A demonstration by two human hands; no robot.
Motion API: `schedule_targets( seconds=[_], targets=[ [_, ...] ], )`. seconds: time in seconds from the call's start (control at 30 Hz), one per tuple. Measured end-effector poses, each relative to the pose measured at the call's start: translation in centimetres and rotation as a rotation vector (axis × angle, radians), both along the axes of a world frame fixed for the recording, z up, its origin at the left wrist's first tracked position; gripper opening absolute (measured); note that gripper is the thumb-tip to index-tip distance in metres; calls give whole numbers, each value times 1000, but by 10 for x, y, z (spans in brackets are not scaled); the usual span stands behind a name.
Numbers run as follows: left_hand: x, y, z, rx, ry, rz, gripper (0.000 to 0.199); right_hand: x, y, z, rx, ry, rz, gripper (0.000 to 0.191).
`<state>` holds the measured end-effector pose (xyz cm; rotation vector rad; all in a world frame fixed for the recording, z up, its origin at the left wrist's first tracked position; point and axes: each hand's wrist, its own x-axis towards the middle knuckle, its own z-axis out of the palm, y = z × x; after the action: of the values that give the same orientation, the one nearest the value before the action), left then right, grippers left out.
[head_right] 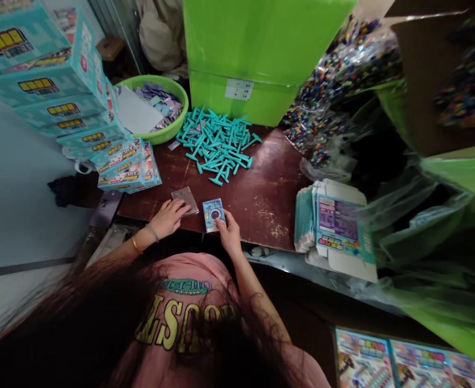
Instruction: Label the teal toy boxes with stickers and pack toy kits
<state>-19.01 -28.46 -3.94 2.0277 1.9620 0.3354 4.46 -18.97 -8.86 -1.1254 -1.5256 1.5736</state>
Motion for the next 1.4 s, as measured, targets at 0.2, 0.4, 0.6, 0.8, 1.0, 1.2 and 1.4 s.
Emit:
schedule_targets(
  seconds=[0.2, 0.4, 0.6, 0.8, 1.0, 1.2, 1.4],
  targets=[
    [61, -5, -6, 21, -1076, 292, 44, -15, -33, 27, 346, -31, 161, 35],
    [63, -3, -2, 46, -1179, 568, 43, -26, -46, 32, 306, -6, 252, 49],
    [55, -3, 10, 51, -1246, 571, 36, -31, -52, 36, -61, 200, 247, 66],
    [54, -2, 14, 104, -1253, 553, 37, -31, -50, 50, -144, 230, 239, 58],
    [54, -3, 18, 87, -1264, 571, 36, -31, -51, 42, -203, 196, 197, 54],
    [40, -12, 26, 135, -1167, 616, 29, -30, -44, 33, -241, 185, 64, 52],
    [21, -22, 32, 229, -1134, 636, 29, -29, -34, 35, -336, 260, 131, 54]
  ],
)
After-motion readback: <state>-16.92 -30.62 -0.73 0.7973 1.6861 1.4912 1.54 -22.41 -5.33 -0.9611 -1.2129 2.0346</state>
